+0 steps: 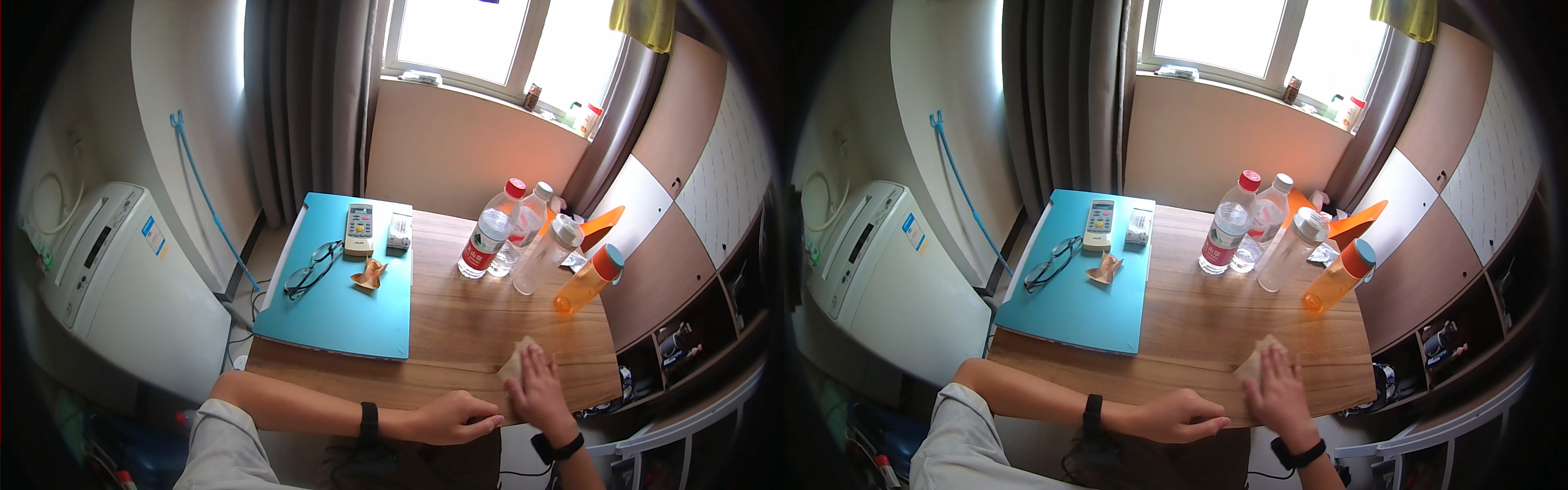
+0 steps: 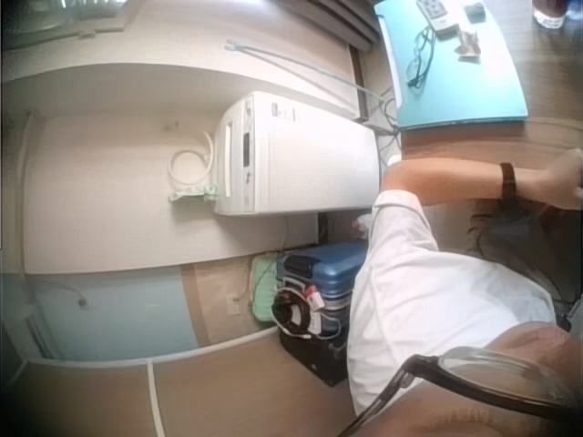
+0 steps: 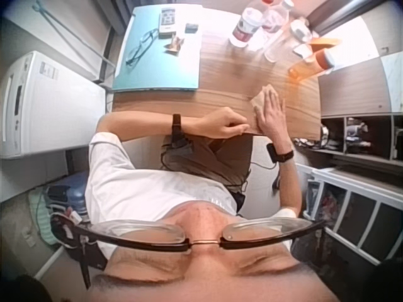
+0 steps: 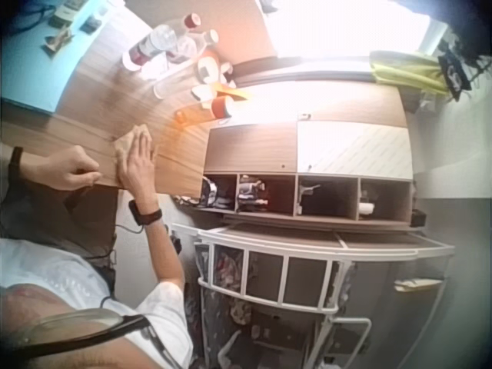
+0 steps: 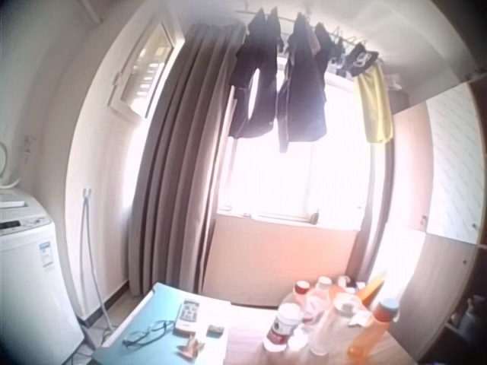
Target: The person wipes the surface of a wooden desk with a cloth, moving it around several water bottles and a tablet.
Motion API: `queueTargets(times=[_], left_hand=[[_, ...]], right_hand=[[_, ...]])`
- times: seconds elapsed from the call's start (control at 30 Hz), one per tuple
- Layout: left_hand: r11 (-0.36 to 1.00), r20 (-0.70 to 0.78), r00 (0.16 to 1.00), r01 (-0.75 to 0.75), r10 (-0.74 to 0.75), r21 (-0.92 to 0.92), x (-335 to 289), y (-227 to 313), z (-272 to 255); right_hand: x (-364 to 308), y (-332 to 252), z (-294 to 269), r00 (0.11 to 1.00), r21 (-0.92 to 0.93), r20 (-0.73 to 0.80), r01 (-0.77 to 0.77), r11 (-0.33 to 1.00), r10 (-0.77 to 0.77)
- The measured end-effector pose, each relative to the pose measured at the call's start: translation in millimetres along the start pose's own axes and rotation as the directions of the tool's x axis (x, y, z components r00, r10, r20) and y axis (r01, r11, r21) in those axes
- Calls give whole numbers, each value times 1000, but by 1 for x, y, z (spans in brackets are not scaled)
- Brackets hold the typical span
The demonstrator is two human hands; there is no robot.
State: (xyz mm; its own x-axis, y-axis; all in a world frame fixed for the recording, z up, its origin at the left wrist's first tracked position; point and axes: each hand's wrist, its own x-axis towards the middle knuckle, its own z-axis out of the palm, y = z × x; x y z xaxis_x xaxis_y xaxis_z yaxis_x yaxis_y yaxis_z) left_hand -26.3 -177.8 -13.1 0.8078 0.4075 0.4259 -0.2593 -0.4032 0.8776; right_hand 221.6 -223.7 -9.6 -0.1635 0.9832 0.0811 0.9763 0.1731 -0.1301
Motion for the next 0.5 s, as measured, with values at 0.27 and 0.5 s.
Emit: queueTargets(times=[0.27, 0.5], left_hand=[[1000, -19, 1000, 6, -7, -19, 0, 0, 0], [996, -143, 986, -89, 87, -8, 1, -3, 7]], right_hand=[[2, -20, 3, 1000, -13, 15, 15, 1000, -15], [-6, -61, 1, 931, 100, 47, 356, 929, -362]])
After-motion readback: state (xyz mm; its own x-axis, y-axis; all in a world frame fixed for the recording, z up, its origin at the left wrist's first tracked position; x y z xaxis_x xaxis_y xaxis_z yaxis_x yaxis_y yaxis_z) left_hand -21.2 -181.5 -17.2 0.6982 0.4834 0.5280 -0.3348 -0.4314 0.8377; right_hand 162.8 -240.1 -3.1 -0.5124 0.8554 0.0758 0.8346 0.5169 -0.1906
